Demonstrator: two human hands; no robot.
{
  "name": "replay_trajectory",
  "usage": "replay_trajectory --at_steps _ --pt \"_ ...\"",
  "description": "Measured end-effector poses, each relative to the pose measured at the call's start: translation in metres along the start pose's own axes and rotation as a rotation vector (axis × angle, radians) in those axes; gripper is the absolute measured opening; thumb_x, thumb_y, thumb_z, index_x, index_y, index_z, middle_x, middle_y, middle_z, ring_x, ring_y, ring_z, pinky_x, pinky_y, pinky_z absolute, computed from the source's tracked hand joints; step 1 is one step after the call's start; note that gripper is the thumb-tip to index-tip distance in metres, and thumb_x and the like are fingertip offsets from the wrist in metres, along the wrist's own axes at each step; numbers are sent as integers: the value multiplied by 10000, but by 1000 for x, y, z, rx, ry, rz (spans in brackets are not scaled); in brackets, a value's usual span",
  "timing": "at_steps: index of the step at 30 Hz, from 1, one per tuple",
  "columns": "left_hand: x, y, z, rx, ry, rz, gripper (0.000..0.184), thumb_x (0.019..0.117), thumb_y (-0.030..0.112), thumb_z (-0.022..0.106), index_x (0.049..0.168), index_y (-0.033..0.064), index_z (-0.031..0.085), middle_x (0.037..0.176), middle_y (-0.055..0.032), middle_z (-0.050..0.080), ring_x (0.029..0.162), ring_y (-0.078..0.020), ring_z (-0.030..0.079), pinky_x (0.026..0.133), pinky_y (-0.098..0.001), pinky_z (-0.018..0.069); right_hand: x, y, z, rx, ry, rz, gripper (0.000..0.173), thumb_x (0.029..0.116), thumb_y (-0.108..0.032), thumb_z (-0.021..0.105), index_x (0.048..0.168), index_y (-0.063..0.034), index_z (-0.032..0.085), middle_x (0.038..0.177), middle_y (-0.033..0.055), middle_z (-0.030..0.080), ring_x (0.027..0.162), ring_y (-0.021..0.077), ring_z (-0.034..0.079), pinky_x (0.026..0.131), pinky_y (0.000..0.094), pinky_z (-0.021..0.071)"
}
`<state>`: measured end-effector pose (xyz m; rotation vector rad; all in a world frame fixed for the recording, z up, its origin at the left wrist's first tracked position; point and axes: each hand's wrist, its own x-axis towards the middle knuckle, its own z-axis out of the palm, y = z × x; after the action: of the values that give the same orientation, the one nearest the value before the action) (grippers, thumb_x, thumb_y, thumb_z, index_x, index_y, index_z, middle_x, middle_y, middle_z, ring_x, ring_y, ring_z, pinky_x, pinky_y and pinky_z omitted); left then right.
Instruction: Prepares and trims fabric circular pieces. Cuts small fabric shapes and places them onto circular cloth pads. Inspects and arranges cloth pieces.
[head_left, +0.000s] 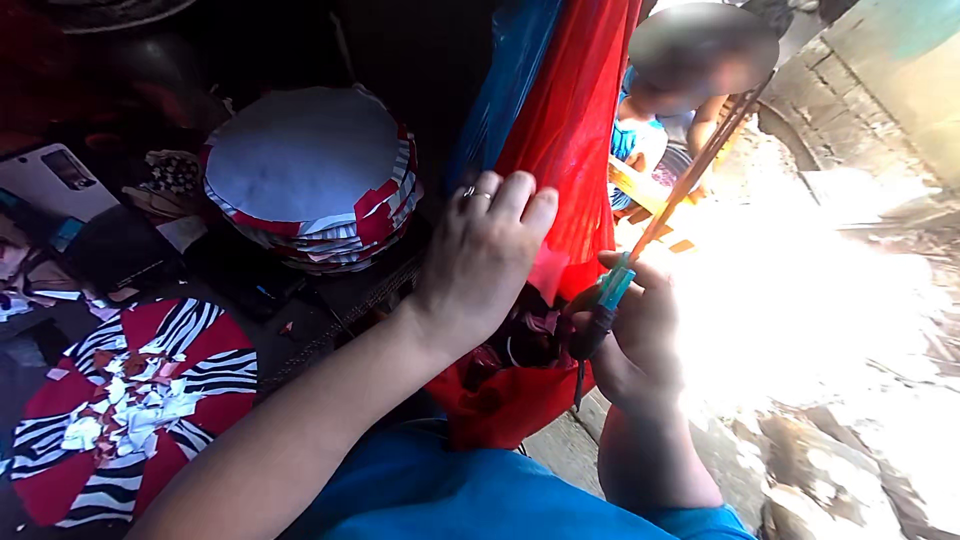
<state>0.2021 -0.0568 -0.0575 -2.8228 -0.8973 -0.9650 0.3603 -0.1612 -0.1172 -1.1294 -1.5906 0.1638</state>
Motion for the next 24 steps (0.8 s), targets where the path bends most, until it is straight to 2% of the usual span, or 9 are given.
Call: replay_trajectory --at_steps 2,4,6,8,10,13,16,20,24 --pt "-19 -3 -8 -83 -165 14 126 935 158 703 974 39 719 919 -153 641 886 -341 655 754 -468 552 -2 4 0 12 -1 -5 435 1032 -292 577 1395 -88 450 886 -39 658 724 -62 593 683 130 529" --pt "-40 -3 -8 -79 -384 -14 159 849 158 804 925 29 751 924 -171 658 884 -357 670 767 -501 570 -3 6 0 17 -9 -7 438 1031 -295 576 1396 -89 448 871 -34 652 713 -59 586 677 129 522" --pt "-59 -2 -2 26 -476 -18 100 834 95 800 892 23 761 924 -180 657 876 -366 667 750 -507 552 -4 6 0 14 -18 -10 440 1025 -298 582 1382 -75 452 844 -26 645 688 -53 572 656 130 511" --pt "-70 -6 -2 51 -422 -1 41 871 44 728 838 52 750 873 -159 651 840 -351 667 711 -488 544 -4 6 1 5 -25 -15 451 1018 -294 585 1378 -56 457 819 -19 643 668 -51 562 642 129 503" --pt "-75 -14 -12 -70 -317 -43 104 929 138 683 894 108 777 879 -113 662 856 -303 668 740 -457 553 -4 4 3 -11 -39 -10 455 1010 -280 589 1375 -42 457 814 -8 637 659 -41 551 640 133 498" --pt "-73 -20 -38 -308 -173 -244 170 958 230 652 996 140 792 982 -29 689 923 -127 654 814 -286 542 -3 2 5 -24 -67 -9 454 1013 -280 582 1379 -38 465 817 9 645 695 -27 576 681 140 506" --pt "-75 -30 -59 -571 -65 -451 140 1005 174 612 1030 84 716 948 38 686 844 25 643 754 -140 540 -3 -6 8 139 -138 23 423 1054 -288 528 1409 -76 439 943 -15 663 853 -35 628 809 160 540" --pt "-87 -40 -77 -943 94 -651 144 1051 79 506 1073 77 649 909 48 689 801 -22 678 746 -213 595 -9 -33 22 613 -402 141 456 1090 -388 453 1448 -106 430 1060 -59 685 906 -8 655 793 190 574" --pt "-111 -53 -103 -1043 279 -718 216 1065 96 435 1053 141 645 947 62 708 841 -46 697 779 -242 606 -21 -54 59 968 -720 212 460 1071 -401 494 1391 -72 465 905 -46 635 781 -43 615 678 151 547"
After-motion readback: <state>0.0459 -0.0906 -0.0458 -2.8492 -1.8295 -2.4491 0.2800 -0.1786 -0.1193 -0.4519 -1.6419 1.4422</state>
